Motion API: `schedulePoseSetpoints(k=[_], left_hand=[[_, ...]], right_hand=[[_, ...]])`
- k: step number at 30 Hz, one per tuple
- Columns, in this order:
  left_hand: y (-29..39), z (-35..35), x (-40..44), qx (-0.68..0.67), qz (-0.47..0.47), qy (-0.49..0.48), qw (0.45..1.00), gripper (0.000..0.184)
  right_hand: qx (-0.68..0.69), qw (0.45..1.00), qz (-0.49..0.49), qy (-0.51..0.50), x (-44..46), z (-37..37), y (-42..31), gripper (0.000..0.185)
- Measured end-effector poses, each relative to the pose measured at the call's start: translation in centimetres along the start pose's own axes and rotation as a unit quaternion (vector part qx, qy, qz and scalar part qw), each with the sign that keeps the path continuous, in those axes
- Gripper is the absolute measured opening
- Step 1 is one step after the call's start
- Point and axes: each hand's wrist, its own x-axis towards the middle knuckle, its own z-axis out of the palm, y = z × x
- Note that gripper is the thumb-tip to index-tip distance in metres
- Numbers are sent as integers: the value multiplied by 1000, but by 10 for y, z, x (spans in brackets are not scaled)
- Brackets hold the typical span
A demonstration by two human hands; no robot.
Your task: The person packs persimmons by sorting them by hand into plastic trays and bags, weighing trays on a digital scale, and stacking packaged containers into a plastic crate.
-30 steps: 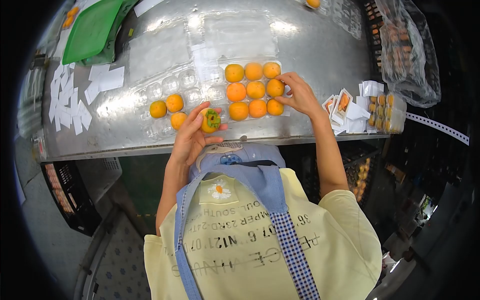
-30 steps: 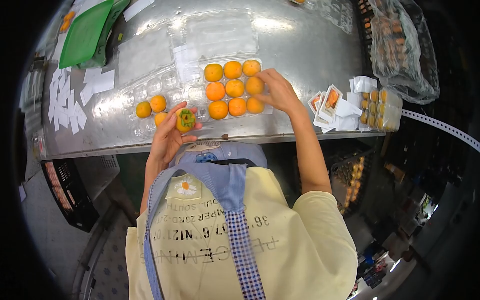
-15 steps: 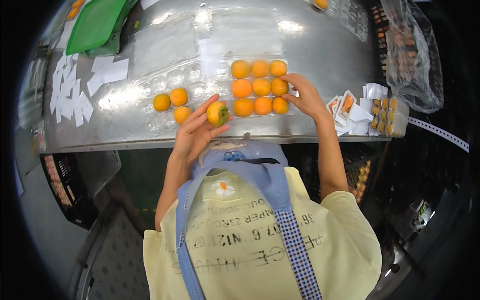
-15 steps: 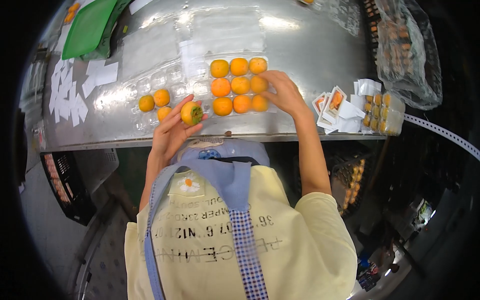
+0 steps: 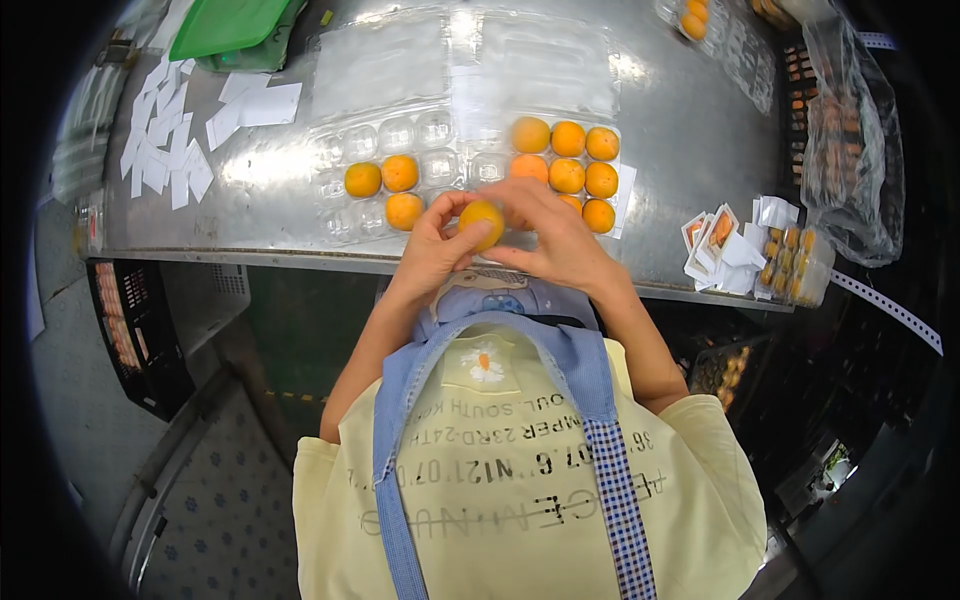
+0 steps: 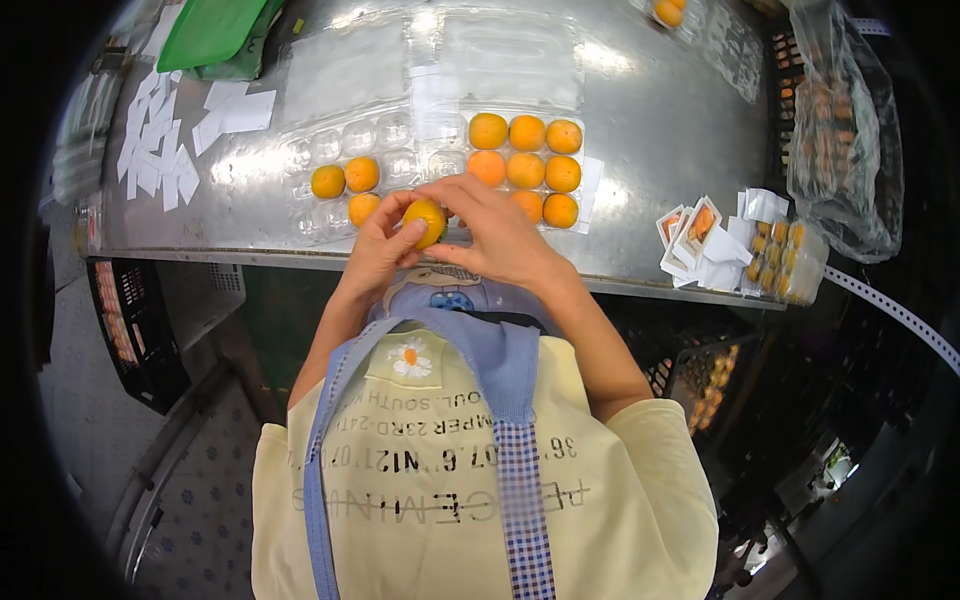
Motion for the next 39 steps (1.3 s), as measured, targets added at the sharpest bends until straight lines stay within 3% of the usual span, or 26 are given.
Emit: schedulePoseSetpoints(k=[1,3,5,9,15,23,29,33,39], left_hand=[[0,-2,0,-52,-8,-6,999,31],[-1,-7,1,-156,-23,-19,987,32],[4,-9,-1,-179,-12,-30,983,34],[-2,-16,1,-142,-11,-75,987,38],[-8,-15,2,-253,-32,-140,957,42],[-9,-14,3,-209,-14,-143,967,45],[-5,-9,1,-156,4,-113,981,46],[-4,-6,5,-90,45,-77,992,44],[-6,-7,4,-152,-12,-78,985,41]], right_hand=[[-16,999,-33,1,2,4,3,53],[78,996,44,-2,3,4,-4,51],[116,991,70,22,0,5,0,52],[69,995,26,63,-4,8,4,49],[64,996,-12,65,-4,9,-5,48],[183,975,114,60,-5,11,-1,35],[248,960,121,58,-10,9,13,30],[166,983,64,34,-9,2,10,38],[96,994,50,23,-6,2,4,52]])
